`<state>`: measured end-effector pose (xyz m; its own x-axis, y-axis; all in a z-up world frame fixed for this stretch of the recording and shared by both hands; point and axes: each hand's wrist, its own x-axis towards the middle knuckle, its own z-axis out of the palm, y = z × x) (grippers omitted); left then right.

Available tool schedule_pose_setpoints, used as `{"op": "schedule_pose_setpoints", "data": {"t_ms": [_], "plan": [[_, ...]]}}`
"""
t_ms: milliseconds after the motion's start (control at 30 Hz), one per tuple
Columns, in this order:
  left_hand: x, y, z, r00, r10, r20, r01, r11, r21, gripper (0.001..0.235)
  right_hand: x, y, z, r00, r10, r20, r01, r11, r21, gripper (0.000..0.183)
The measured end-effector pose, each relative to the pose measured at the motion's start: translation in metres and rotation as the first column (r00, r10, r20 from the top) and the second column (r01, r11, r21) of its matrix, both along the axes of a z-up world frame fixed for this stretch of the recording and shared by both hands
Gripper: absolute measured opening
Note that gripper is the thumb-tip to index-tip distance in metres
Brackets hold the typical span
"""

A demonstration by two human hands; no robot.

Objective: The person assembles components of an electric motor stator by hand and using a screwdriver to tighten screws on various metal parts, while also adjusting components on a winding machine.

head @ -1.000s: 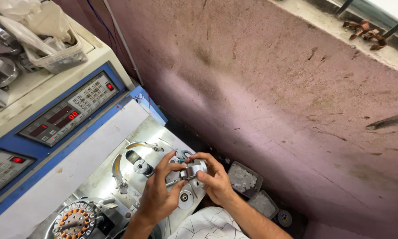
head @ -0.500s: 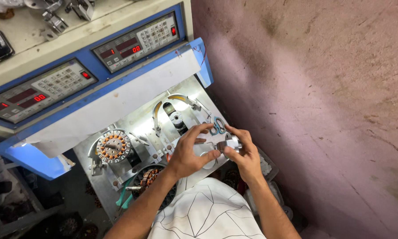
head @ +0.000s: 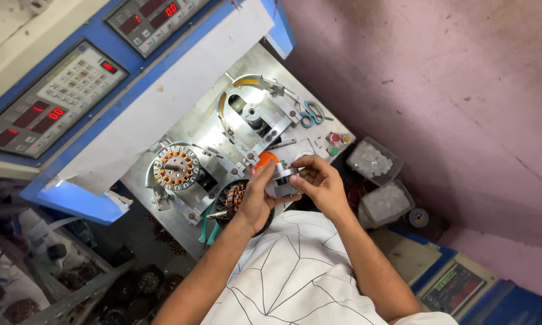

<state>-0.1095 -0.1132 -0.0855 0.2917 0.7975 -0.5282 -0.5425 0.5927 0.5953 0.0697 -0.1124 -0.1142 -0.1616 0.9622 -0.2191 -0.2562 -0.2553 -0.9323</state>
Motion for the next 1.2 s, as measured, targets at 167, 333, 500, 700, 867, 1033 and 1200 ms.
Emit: {"op": "schedule_pose_setpoints", "data": {"t_ms": [167, 333, 500, 700, 867, 1033, 1200], "plan": [[0.040, -0.013, -0.059, 0.995, -0.063, -0.072, 0.054, 0.991, -0.119, 0.032, 0.022, -0.021, -0.046, 0.961, -0.275, -0.031, 0.249, 0.908, -0.337, 0.020], [0.081, 0.017, -0.118, 0.970, -0.066, -0.233, 0.023, 0.983, -0.184, 0.041, 0.046, 0.005, -0.104, 0.931, -0.364, 0.029, 0.341, 0.837, -0.428, 0.020], [0.110, 0.032, -0.139, 0.823, -0.020, -0.567, -0.113, 0.974, -0.198, 0.055, 0.054, 0.027, -0.147, 0.926, -0.359, -0.116, 0.237, 0.793, -0.561, 0.017], [0.106, 0.037, -0.178, 0.630, 0.212, -0.747, -0.132, 0.977, 0.166, 0.045, 0.053, 0.028, -0.186, 0.879, -0.371, -0.298, 0.115, 0.773, -0.624, 0.014], [0.102, 0.038, -0.191, 0.459, 0.180, -0.870, -0.016, 0.981, 0.195, 0.041, 0.051, 0.035, -0.189, 0.824, -0.394, -0.408, 0.044, 0.762, -0.646, 0.012], [0.095, 0.032, -0.183, 0.306, 0.248, -0.919, 0.172, 0.935, 0.310, 0.053, 0.063, 0.044, -0.156, 0.992, 0.127, 0.011, -0.093, 0.778, -0.621, 0.018], [0.094, 0.034, -0.163, 0.216, 0.312, -0.925, 0.146, 0.926, 0.347, 0.041, 0.091, 0.075, -0.139, 0.672, 0.210, 0.710, -0.093, 0.975, -0.201, 0.016]]}}
